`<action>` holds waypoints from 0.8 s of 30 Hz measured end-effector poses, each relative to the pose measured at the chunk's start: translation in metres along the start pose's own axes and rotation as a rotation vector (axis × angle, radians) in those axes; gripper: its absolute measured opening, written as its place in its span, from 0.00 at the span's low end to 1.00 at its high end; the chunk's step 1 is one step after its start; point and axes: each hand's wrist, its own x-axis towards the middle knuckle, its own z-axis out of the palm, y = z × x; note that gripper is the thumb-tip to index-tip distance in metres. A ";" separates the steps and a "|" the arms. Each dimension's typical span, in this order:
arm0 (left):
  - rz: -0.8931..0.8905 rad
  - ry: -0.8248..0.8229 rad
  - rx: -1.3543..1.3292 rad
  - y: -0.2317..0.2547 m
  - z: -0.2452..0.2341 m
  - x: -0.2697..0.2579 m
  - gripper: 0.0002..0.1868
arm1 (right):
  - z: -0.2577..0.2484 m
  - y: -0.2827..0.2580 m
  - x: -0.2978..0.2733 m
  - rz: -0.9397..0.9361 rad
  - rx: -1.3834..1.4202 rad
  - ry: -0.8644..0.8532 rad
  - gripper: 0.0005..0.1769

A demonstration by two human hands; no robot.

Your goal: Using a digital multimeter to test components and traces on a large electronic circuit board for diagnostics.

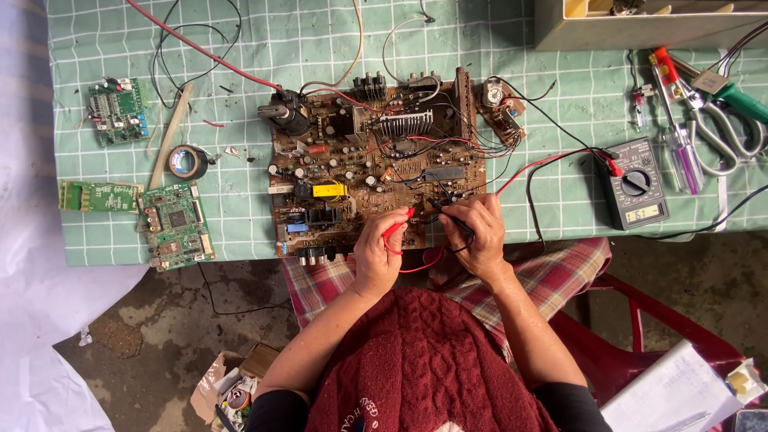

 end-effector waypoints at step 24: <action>0.052 0.004 0.061 -0.004 0.005 -0.001 0.05 | 0.003 0.004 -0.004 0.042 0.026 -0.006 0.06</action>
